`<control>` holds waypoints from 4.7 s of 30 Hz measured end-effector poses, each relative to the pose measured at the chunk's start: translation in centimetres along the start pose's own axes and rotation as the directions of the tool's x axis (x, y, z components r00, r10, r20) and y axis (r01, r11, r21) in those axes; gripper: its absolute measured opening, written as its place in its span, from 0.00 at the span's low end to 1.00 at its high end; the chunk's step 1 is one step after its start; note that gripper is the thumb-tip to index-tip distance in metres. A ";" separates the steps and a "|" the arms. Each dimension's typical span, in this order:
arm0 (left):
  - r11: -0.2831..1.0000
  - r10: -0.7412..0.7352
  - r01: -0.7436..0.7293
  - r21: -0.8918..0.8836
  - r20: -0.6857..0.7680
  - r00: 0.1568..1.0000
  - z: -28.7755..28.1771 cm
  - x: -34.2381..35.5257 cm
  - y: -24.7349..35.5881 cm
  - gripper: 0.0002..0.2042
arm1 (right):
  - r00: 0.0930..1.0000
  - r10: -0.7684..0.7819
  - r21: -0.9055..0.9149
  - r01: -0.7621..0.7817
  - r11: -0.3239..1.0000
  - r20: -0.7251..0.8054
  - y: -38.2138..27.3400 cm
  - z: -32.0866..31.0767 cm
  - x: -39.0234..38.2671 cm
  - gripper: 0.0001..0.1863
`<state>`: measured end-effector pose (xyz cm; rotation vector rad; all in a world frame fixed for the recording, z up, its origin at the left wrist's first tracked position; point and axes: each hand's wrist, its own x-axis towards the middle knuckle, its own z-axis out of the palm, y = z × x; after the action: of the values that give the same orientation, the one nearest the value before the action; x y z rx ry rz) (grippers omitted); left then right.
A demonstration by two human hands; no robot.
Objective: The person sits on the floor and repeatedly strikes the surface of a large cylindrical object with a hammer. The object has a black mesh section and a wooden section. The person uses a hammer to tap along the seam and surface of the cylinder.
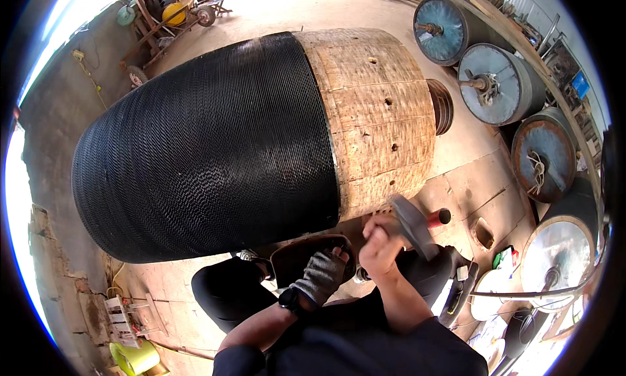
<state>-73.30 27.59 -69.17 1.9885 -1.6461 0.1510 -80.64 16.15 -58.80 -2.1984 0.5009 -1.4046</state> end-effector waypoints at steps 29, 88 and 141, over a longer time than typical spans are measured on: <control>0.956 -0.104 0.121 -0.268 0.078 0.992 -3.6 2.0 0.3 0.05 | 0.967 0.185 -0.292 -0.129 0.948 0.174 -0.3 -0.2 1.8 0.12; 0.932 0.168 0.094 0.349 -0.648 0.743 -16.4 12.4 -9.8 0.22 | 0.969 0.198 -0.455 -0.111 0.884 0.149 0.0 -0.2 4.5 0.11; 0.996 -0.080 0.057 -0.062 -0.466 0.881 -9.9 11.1 0.8 0.26 | 0.971 0.169 -0.061 -0.161 0.985 0.166 1.4 -5.4 -3.8 0.17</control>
<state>-68.83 22.52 -55.90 1.7912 -1.2523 0.5203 -87.13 15.98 -60.45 -2.2322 0.6446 -1.1177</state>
